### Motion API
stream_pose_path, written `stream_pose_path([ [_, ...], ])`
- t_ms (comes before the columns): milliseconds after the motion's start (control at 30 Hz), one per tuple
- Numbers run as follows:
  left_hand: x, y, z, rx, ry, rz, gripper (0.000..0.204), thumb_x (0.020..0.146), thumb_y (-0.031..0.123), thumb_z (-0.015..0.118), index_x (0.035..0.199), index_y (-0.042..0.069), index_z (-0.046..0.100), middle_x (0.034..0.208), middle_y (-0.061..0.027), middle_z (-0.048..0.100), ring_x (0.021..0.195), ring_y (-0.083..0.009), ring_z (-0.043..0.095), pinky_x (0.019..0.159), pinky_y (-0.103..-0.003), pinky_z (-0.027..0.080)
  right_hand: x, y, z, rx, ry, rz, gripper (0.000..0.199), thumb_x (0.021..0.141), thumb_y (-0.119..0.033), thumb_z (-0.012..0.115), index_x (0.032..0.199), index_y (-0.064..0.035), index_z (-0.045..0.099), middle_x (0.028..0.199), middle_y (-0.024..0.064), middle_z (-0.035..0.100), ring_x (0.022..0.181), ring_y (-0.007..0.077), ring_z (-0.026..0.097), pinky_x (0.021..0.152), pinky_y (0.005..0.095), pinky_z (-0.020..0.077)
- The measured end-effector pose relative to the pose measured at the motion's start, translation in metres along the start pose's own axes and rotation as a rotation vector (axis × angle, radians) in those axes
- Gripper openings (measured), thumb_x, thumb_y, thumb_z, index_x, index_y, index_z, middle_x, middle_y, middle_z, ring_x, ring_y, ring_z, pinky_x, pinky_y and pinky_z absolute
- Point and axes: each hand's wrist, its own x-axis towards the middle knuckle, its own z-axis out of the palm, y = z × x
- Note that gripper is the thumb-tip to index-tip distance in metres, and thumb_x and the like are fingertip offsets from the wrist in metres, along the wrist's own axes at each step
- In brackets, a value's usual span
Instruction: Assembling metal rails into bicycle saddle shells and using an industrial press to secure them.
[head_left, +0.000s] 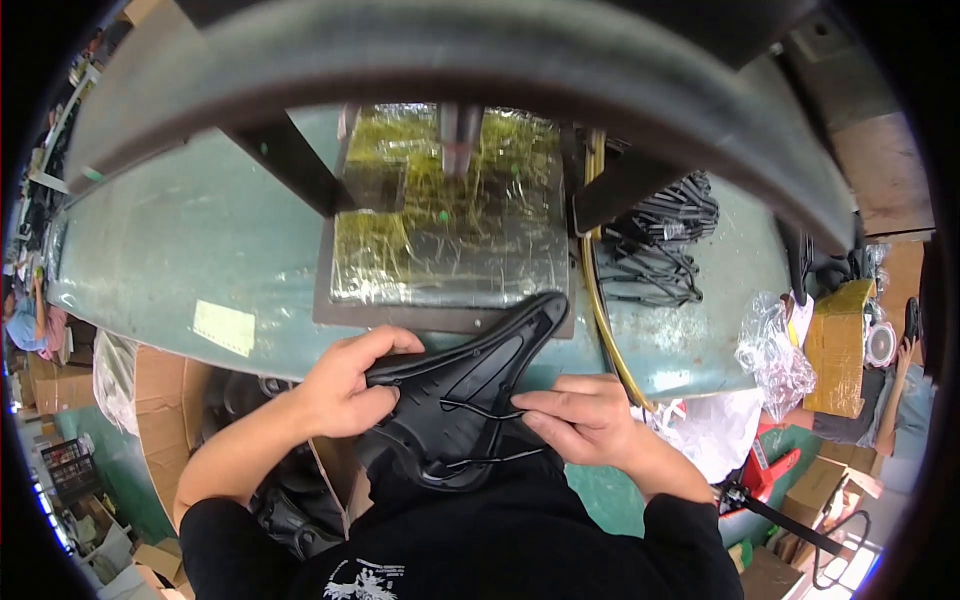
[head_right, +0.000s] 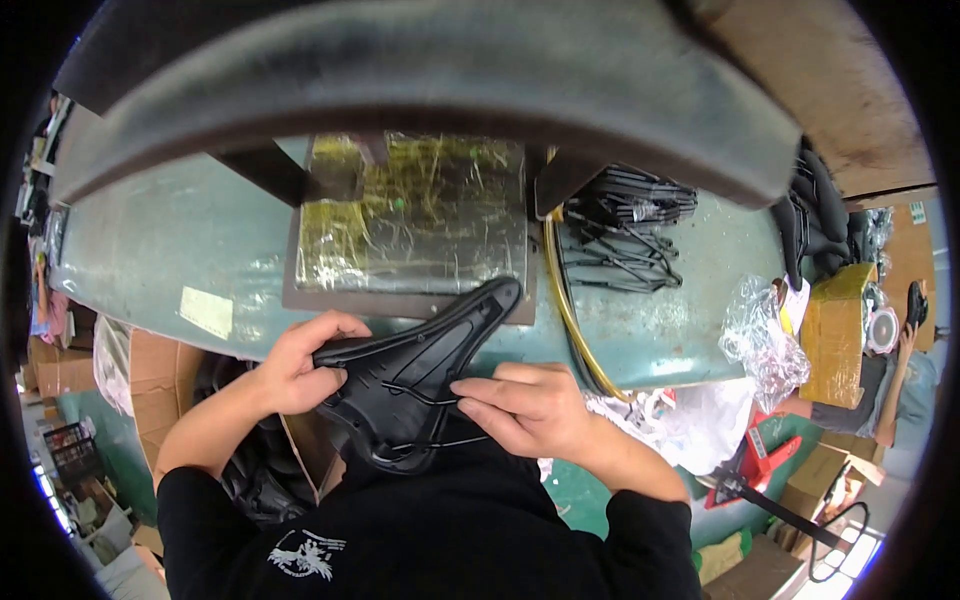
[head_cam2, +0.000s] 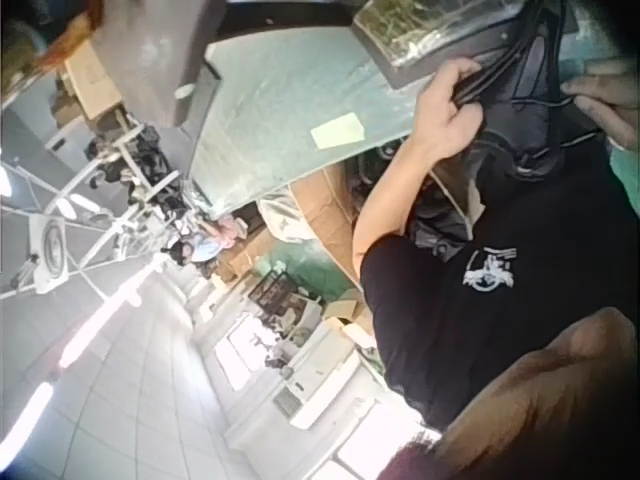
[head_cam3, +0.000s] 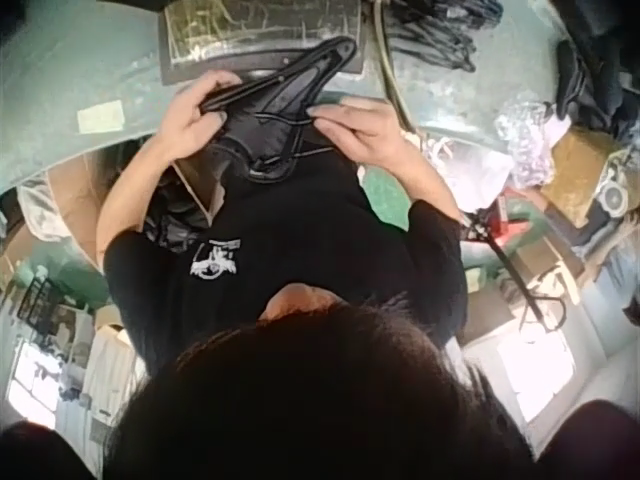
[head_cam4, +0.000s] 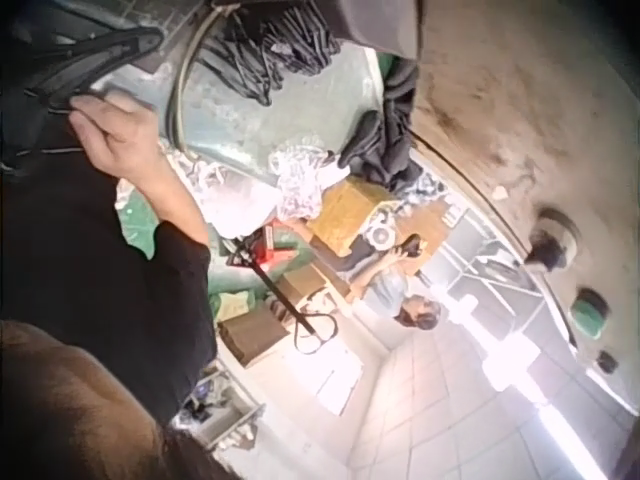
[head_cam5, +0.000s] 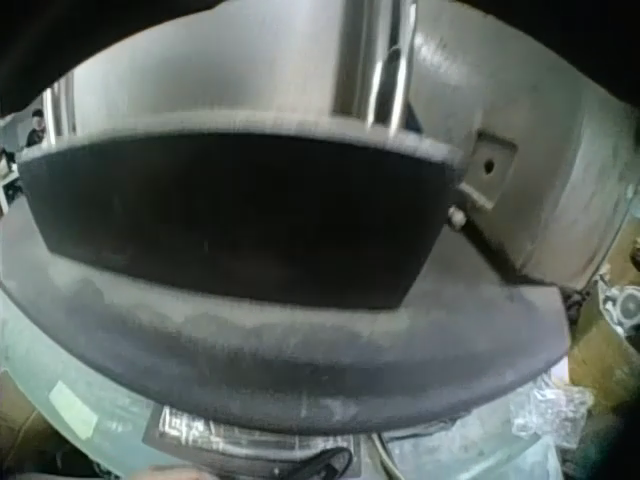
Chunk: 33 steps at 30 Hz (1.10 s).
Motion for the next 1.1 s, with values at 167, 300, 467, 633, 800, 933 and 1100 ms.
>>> stream_pose_path([
  [167, -0.010, -0.024, 0.035, 0.045, 0.136, 0.218, 0.065, 0.069, -0.011, 0.060, 0.133, -0.004, 0.067, 0.117, -0.0180, 0.067, 0.107, -0.0315, 0.067, 0.099, -0.033, 0.050, -0.002, 0.007, -0.001, -0.060, -0.085, -0.034, 0.023, 0.084, -0.007, 0.087, 0.106, -0.0044, 0.082, 0.064, 0.0038, 0.055, 0.049, 0.0229, 0.056, 0.046, 0.0366, 0.0444],
  [300, -0.016, -0.036, 0.046, -0.038, 0.137, 0.219, 0.068, 0.067, -0.011, 0.061, 0.134, -0.004, 0.067, 0.118, -0.0173, 0.067, 0.110, -0.0306, 0.066, 0.101, -0.033, 0.049, -0.007, 0.000, -0.006, -0.130, -0.153, -0.055, 0.023, 0.082, -0.007, 0.087, 0.105, -0.0056, 0.083, 0.066, 0.0022, 0.056, 0.049, 0.0213, 0.055, 0.045, 0.0359, 0.0442],
  [467, -0.020, -0.035, 0.052, -0.096, 0.095, 0.210, 0.068, 0.067, -0.011, 0.061, 0.135, -0.004, 0.067, 0.120, -0.0151, 0.066, 0.112, -0.0288, 0.065, 0.102, -0.033, 0.048, -0.005, -0.009, -0.008, -0.181, -0.195, -0.099, 0.022, 0.082, -0.010, 0.088, 0.103, -0.0067, 0.083, 0.065, 0.0006, 0.053, 0.049, 0.0196, 0.055, 0.044, 0.0348, 0.0431],
  [633, -0.021, -0.033, 0.049, -0.119, 0.037, 0.197, 0.068, 0.068, -0.011, 0.063, 0.135, -0.002, 0.066, 0.123, -0.0143, 0.064, 0.117, -0.0287, 0.064, 0.105, -0.033, 0.046, -0.006, -0.013, -0.009, -0.177, -0.197, -0.107, 0.021, 0.082, -0.012, 0.089, 0.101, -0.0085, 0.083, 0.065, 0.0007, 0.053, 0.050, 0.0197, 0.057, 0.045, 0.0346, 0.0444],
  [800, -0.020, -0.041, 0.045, -0.111, -0.003, 0.230, 0.064, 0.074, -0.009, 0.069, 0.138, -0.002, 0.064, 0.128, -0.0139, 0.062, 0.119, -0.0281, 0.063, 0.108, -0.036, 0.046, -0.010, -0.010, -0.011, -0.180, -0.144, -0.100, 0.019, 0.082, -0.013, 0.089, 0.099, -0.0093, 0.083, 0.066, 0.0006, 0.056, 0.051, 0.0207, 0.059, 0.046, 0.0343, 0.0465],
  [933, -0.020, -0.037, 0.046, -0.340, -0.124, 0.162, 0.056, 0.088, -0.001, 0.071, 0.142, -0.002, 0.057, 0.139, -0.0164, 0.059, 0.129, -0.0253, 0.059, 0.113, -0.038, 0.043, -0.014, -0.008, -0.006, -0.196, -0.156, -0.137, 0.018, 0.083, -0.016, 0.089, 0.099, -0.0110, 0.083, 0.067, -0.0002, 0.057, 0.051, 0.0209, 0.059, 0.046, 0.0345, 0.0468],
  [1100, -0.012, -0.039, 0.041, -0.712, -0.312, 0.014, 0.054, 0.097, 0.003, 0.067, 0.147, -0.001, 0.048, 0.147, -0.0180, 0.056, 0.139, -0.0235, 0.053, 0.119, -0.040, 0.040, -0.006, -0.014, -0.011, -0.228, -0.260, -0.244, 0.019, 0.085, -0.020, 0.088, 0.102, -0.0137, 0.081, 0.067, -0.0005, 0.053, 0.052, 0.0193, 0.059, 0.044, 0.0356, 0.0441],
])
